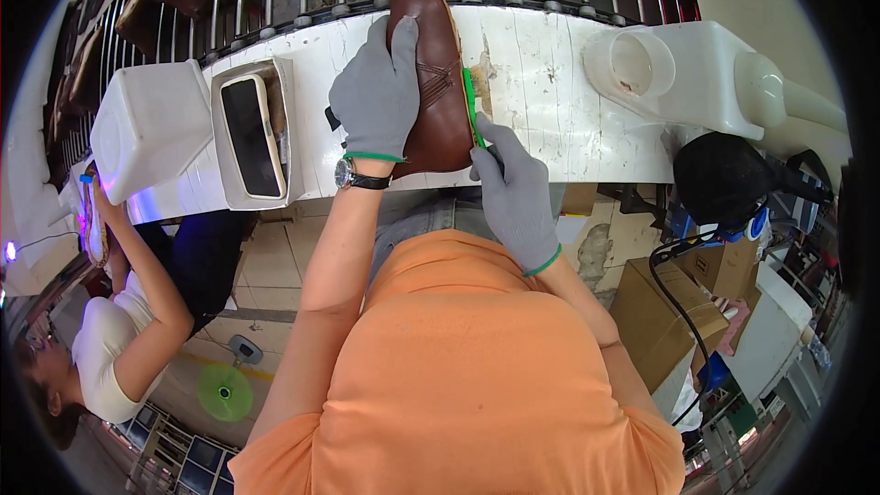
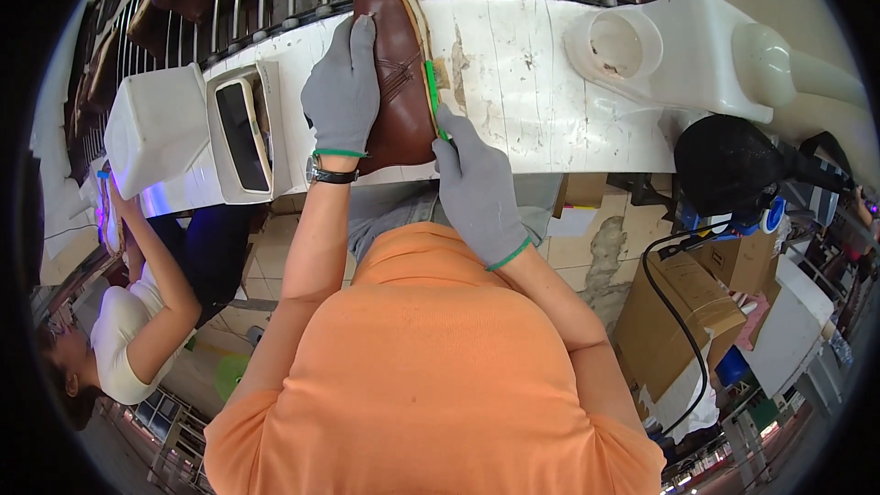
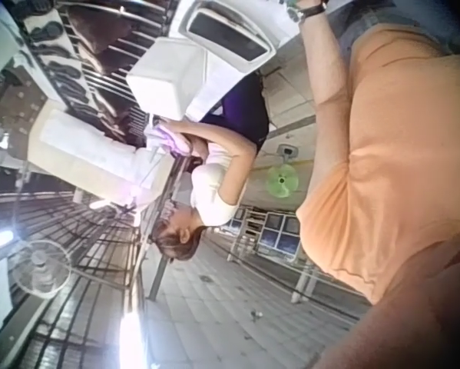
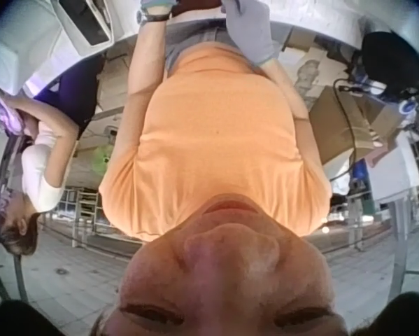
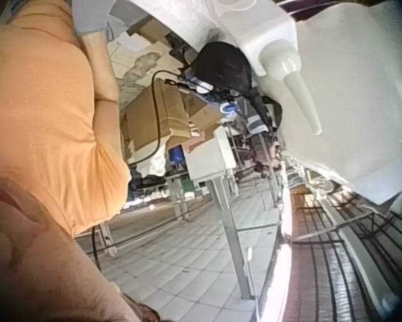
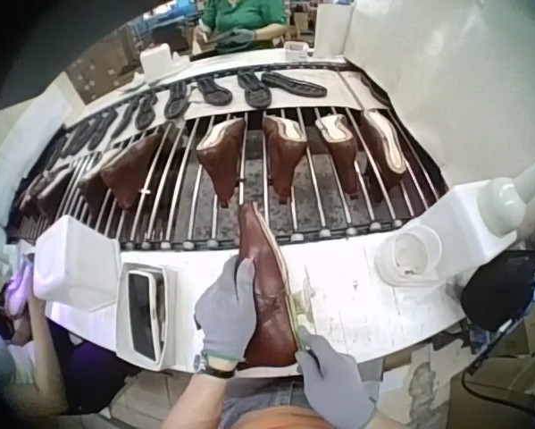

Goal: The recorder uses a brush to apply a white adhesive substance to the outer edges and seams of leather shoe uppers before placing them on a conveyor belt for drying.

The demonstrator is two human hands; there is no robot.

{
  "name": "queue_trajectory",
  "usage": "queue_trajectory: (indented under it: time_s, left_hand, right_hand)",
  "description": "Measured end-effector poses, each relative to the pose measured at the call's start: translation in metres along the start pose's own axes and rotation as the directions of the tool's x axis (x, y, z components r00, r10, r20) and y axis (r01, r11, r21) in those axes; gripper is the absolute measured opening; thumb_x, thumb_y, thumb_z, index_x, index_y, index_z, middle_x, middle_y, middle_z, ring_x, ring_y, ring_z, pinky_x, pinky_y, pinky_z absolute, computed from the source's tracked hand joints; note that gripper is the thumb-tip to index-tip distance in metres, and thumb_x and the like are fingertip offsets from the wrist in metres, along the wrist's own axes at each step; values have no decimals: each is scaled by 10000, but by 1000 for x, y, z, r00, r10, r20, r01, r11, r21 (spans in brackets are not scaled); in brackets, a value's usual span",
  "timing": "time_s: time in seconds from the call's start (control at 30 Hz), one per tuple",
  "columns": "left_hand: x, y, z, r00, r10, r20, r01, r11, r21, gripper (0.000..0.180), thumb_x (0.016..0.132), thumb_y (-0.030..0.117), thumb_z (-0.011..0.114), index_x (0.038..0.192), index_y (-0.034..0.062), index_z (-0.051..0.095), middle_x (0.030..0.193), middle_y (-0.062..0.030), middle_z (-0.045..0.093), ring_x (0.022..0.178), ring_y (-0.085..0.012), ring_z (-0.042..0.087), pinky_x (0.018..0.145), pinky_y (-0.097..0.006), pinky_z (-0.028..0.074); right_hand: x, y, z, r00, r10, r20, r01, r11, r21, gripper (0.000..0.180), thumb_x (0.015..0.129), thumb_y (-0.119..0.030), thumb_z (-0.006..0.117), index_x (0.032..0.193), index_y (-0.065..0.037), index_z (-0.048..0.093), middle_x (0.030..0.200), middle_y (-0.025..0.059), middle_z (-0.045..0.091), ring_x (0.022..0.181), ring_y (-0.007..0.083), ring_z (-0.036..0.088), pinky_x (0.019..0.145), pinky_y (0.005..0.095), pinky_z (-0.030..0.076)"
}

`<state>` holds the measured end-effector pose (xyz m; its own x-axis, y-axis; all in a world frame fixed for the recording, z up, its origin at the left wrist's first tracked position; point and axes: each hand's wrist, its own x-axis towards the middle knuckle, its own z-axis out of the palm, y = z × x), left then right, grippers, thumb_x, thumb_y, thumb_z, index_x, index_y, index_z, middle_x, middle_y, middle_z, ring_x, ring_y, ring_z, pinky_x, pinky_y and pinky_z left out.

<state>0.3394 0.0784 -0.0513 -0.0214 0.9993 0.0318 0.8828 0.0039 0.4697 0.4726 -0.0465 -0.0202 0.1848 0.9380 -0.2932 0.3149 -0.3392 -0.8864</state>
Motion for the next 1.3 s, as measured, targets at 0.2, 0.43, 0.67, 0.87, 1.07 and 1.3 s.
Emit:
queue_trajectory:
  time_s: [0.2,0.43,0.67,0.87,1.07,1.3]
  left_hand:
    - [1,-11,9,989,97,-113,-100,995,-23,475,978,509,407,1129,125,644,729,-150,686,630,-337,663,543,-423,491]
    - [-1,-9,4,996,60,-70,-62,998,-29,456,983,493,406,1133,129,636,771,-155,692,673,-354,660,590,-433,494]
    - [-1,-17,3,987,98,-127,-113,986,-119,418,990,443,409,1153,124,623,889,-139,697,765,-341,661,655,-426,499]
    - [-1,-16,4,959,187,-214,-206,976,-71,434,991,420,416,1209,89,592,986,-153,684,831,-345,659,719,-431,504]
    - [-4,3,-14,996,52,71,-45,995,-92,608,912,576,484,1270,89,553,998,-170,686,865,-356,666,743,-420,509]
    - [0,2,-12,987,-46,154,61,994,-88,667,885,630,483,1274,93,540,1007,-178,688,877,-358,670,742,-416,508]
  right_hand:
    - [26,-3,-4,997,-81,2,80,992,-94,268,919,-86,555,1181,-33,579,666,201,608,613,369,618,583,409,477]
    - [70,8,-27,1000,-30,-5,30,999,38,258,908,-93,524,1138,-20,615,665,100,660,541,169,587,548,335,455]
    - [60,-3,-44,987,129,99,-159,893,421,289,925,-107,534,1176,18,607,777,63,687,547,56,509,473,197,378]
    - [51,15,-38,990,129,62,-143,864,483,306,935,-106,537,1209,19,588,825,49,665,580,43,500,496,178,390]
    - [31,39,6,994,70,-86,-38,944,329,248,936,-91,551,1156,-3,625,815,51,653,636,48,517,563,205,426]
    - [-3,34,19,977,1,-212,5,1000,28,220,920,-74,581,1125,-9,625,796,168,649,657,203,617,636,326,487]
